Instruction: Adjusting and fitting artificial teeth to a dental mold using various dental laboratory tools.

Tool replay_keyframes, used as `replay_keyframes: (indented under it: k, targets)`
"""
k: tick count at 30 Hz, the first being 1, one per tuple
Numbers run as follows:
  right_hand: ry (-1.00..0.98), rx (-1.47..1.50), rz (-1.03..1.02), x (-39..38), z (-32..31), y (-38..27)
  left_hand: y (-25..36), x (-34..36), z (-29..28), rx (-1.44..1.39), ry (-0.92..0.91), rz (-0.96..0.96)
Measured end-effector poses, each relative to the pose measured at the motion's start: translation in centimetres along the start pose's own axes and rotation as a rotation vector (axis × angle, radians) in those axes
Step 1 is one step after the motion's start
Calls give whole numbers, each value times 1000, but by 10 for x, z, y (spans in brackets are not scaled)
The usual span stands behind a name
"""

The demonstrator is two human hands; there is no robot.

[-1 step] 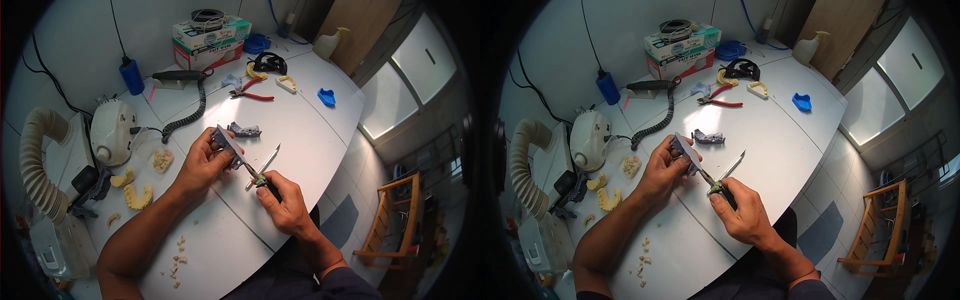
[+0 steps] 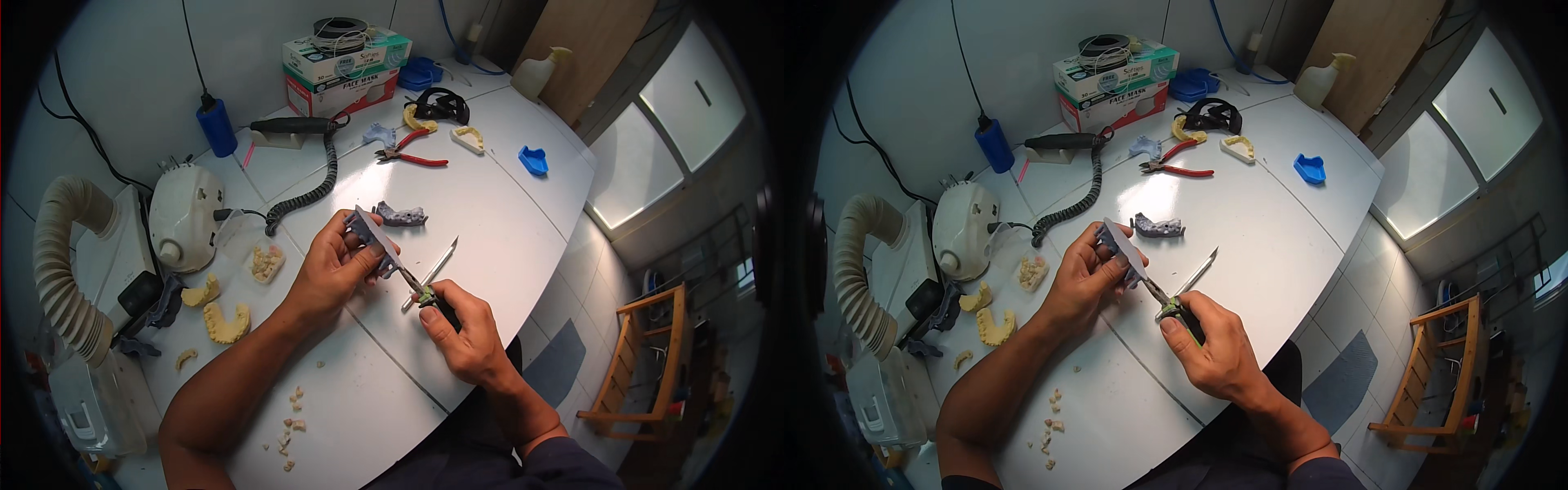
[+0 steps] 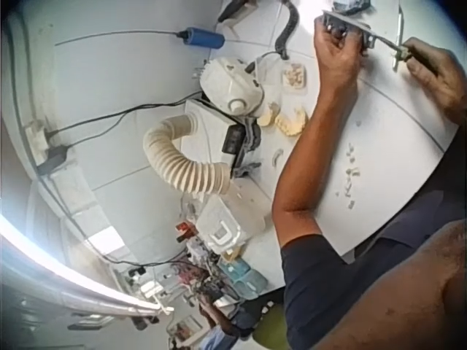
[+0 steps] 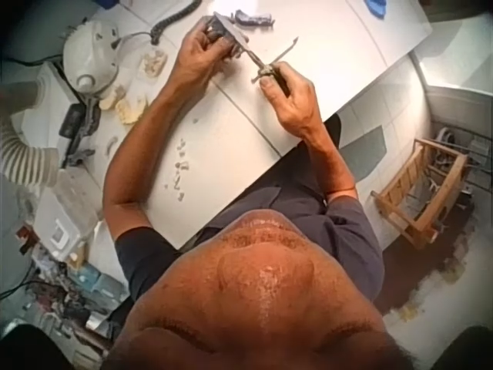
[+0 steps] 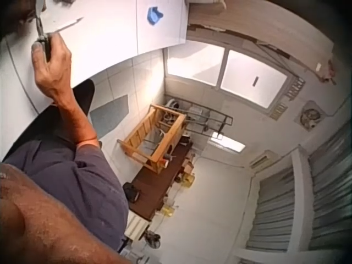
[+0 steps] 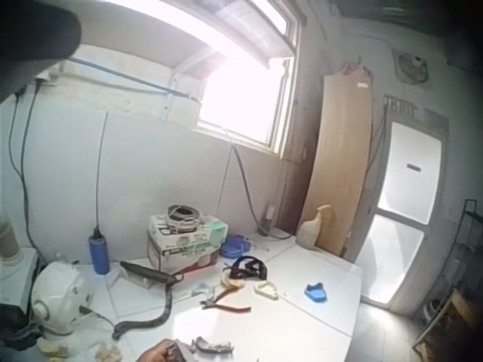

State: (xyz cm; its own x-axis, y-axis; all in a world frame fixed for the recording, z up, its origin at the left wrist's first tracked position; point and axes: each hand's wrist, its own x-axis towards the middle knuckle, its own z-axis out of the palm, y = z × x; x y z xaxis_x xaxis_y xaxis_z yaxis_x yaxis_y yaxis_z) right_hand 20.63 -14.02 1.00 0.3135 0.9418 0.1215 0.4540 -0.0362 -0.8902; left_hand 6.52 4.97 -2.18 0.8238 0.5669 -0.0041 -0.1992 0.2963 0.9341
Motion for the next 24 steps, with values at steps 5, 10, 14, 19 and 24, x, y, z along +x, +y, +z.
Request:
replay_keyframes:
  k: [5, 10, 14, 19, 24]
  targets:
    - [106, -332, -120, -1, 4, -1, -2, 2, -3, -133, 3, -27]
    - [202, -422, -291, 4, 8, 9, 0, 6, -8, -389, -40, 6]
    - [222, -525, -351, 17, 3, -1, -5, 7, -15, -493, -28, -49]
    - [257, -628, -495, 37, -3, -3, -5, 7, -14, -506, -14, -54]
    - [252, -650, -470, 38, 4, 3, -4, 5, -12, -502, -17, -53]
